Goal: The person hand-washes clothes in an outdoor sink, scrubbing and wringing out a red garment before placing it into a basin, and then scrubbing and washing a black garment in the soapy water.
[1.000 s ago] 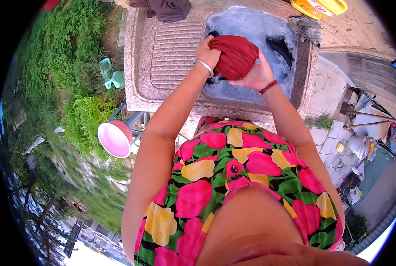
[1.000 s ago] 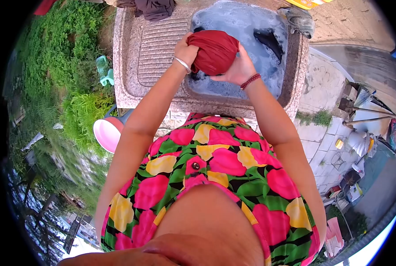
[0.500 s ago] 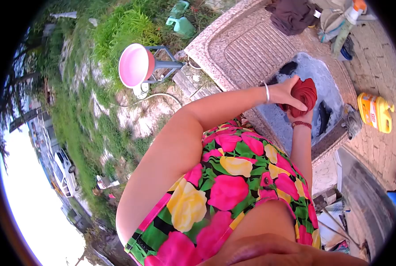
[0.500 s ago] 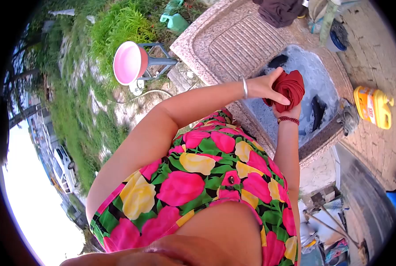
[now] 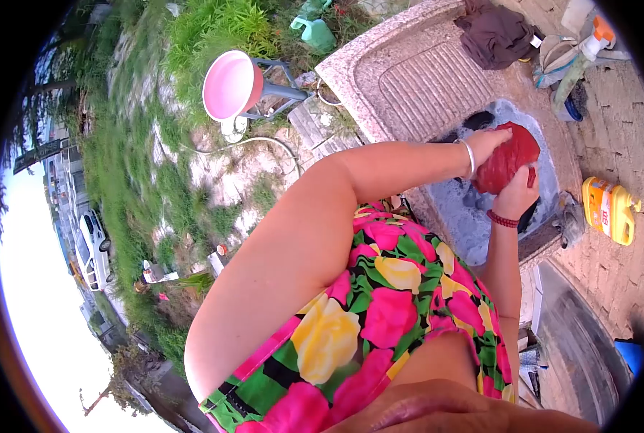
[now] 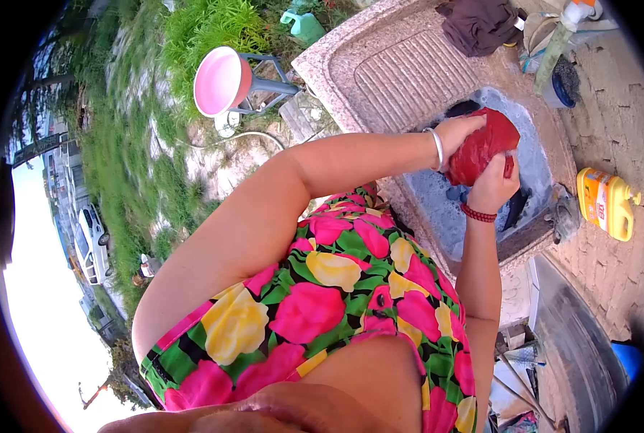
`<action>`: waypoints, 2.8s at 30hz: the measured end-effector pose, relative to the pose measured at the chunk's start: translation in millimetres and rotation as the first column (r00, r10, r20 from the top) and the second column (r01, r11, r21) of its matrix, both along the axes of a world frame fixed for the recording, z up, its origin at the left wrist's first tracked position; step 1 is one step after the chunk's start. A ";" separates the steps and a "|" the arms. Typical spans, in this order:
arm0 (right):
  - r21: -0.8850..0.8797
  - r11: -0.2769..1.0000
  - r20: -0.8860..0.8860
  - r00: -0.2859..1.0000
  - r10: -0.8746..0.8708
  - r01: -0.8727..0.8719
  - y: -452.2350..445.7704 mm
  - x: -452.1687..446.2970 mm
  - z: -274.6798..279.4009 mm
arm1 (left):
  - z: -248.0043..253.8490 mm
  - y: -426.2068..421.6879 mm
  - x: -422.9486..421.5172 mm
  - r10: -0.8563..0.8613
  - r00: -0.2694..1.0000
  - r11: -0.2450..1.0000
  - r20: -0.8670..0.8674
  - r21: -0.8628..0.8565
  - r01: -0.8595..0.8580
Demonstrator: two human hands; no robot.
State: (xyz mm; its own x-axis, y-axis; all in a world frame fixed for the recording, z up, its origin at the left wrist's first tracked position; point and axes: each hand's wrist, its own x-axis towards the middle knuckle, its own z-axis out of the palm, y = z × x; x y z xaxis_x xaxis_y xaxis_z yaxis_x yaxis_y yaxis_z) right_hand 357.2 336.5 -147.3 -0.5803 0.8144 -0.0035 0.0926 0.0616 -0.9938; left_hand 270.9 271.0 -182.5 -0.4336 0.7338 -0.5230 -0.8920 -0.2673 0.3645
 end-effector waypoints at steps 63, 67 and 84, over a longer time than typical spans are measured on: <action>0.358 0.696 0.739 0.644 0.196 -0.623 -183.5 -104.2 -130.1 | -222.4 -703.7 -282.9 0.887 0.367 -0.017 -0.280 -0.814 -0.581; 0.498 0.586 0.743 0.663 0.091 -0.639 -203.6 -107.2 -125.0 | -219.2 -723.8 -315.5 0.721 0.604 -0.121 -0.338 -0.921 -0.371; 0.572 0.548 0.732 0.681 -0.007 -0.610 -212.1 -107.0 -135.0 | -248.9 -783.2 -331.0 0.326 0.825 -0.094 -0.462 -0.884 -0.458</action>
State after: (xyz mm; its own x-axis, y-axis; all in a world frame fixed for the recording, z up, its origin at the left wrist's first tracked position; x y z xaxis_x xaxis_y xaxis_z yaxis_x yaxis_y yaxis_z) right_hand 250.2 124.3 -282.2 -0.8905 0.4532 0.0397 0.4281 0.8643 -0.2639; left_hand -60.0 -512.2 -431.4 -0.5208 -0.7020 -0.4857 -0.7339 0.0776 0.6748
